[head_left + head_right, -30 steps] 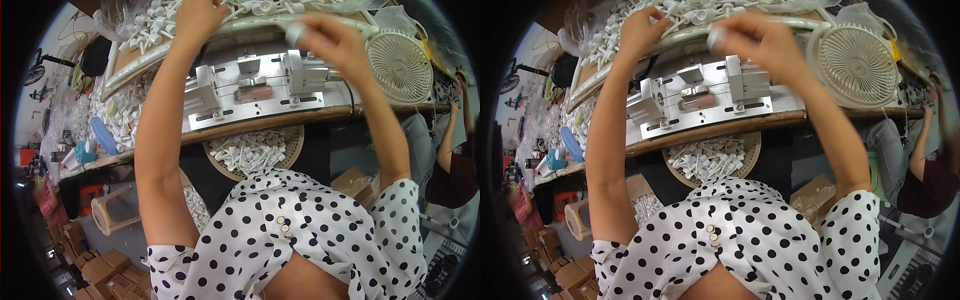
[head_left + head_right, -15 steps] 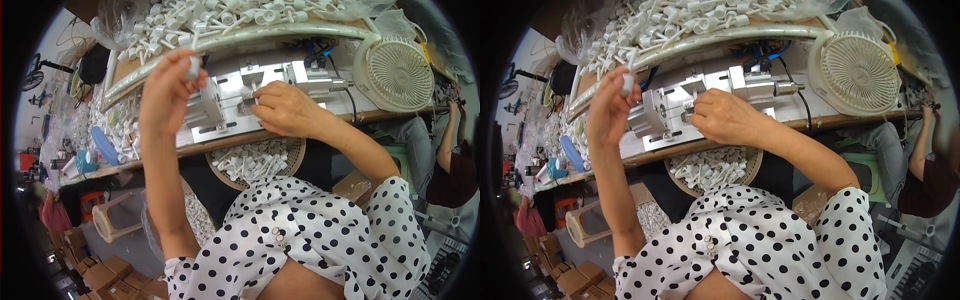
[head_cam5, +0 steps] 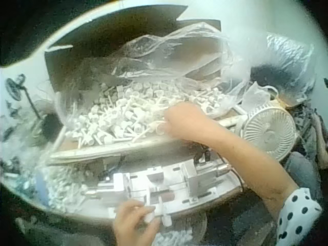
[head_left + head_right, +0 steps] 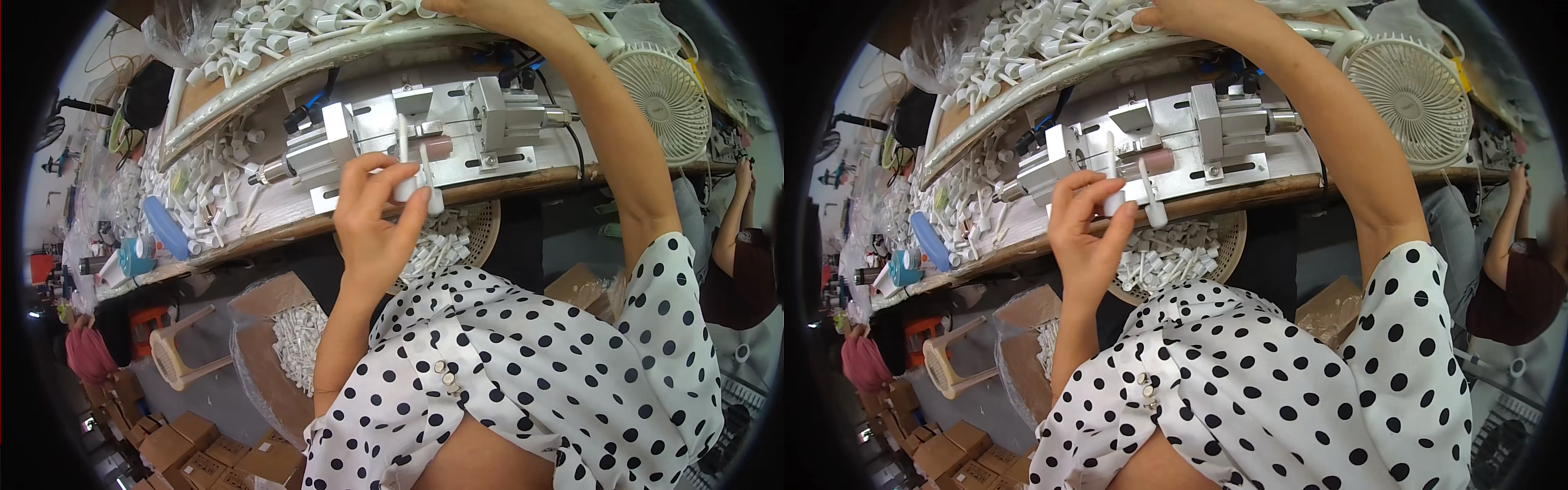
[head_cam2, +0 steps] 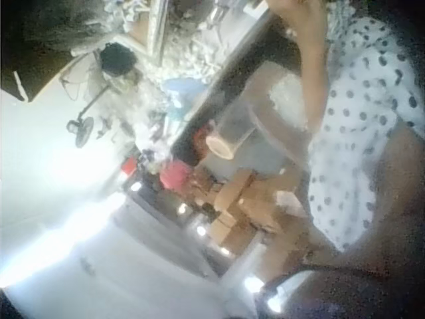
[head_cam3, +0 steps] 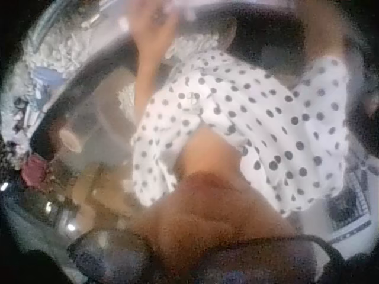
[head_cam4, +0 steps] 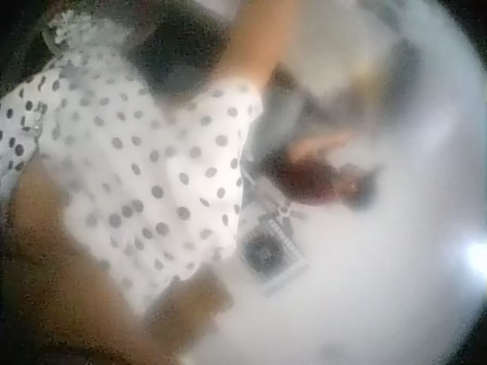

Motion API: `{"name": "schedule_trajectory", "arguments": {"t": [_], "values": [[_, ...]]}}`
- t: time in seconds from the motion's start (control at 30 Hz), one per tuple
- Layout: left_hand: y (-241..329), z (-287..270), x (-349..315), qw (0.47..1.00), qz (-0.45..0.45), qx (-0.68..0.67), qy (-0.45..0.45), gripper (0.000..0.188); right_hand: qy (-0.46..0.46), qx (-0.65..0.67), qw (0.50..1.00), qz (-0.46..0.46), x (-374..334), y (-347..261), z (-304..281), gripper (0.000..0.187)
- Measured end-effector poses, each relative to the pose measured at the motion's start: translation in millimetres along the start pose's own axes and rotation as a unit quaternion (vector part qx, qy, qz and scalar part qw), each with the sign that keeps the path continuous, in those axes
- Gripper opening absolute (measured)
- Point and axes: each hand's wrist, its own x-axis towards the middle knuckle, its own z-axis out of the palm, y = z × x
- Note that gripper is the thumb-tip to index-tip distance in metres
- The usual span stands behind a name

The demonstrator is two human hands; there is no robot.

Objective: The recorder is assembling small plastic pump or sprayer components using a specialized pneumatic assembly jig at a workshop station.

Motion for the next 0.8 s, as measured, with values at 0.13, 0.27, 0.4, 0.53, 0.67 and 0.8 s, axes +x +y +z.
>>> {"name": "schedule_trajectory", "arguments": {"t": [0.13, 0.27, 0.4, 0.53, 0.67, 0.8], "values": [[-5, 17, 4, 0.995, 0.037, 0.092, -0.006, 0.023, 0.044, 0.156, 0.987, -0.003, -8, 10, -5, 0.037], [-14, 29, 13, 0.977, 0.094, 0.187, -0.029, 0.023, 0.129, 0.502, 0.852, 0.075, -25, 23, -10, 0.03], [-11, 39, 20, 0.968, 0.11, 0.221, -0.04, 0.022, 0.149, 0.599, 0.785, 0.057, -40, 25, -10, 0.026], [-2, 37, 25, 0.967, 0.08, 0.232, -0.07, 0.02, 0.089, 0.628, 0.768, 0.09, -71, 16, -11, 0.02], [-1, 13, 51, 0.954, -0.001, 0.239, -0.179, 0.023, 0.129, 0.621, 0.773, 0.009, -97, -9, -2, 0.022], [-12, 12, 134, 0.957, 0.213, 0.19, 0.044, 0.015, 0.166, 0.478, 0.848, -0.157, -118, -28, 10, 0.023]]}}
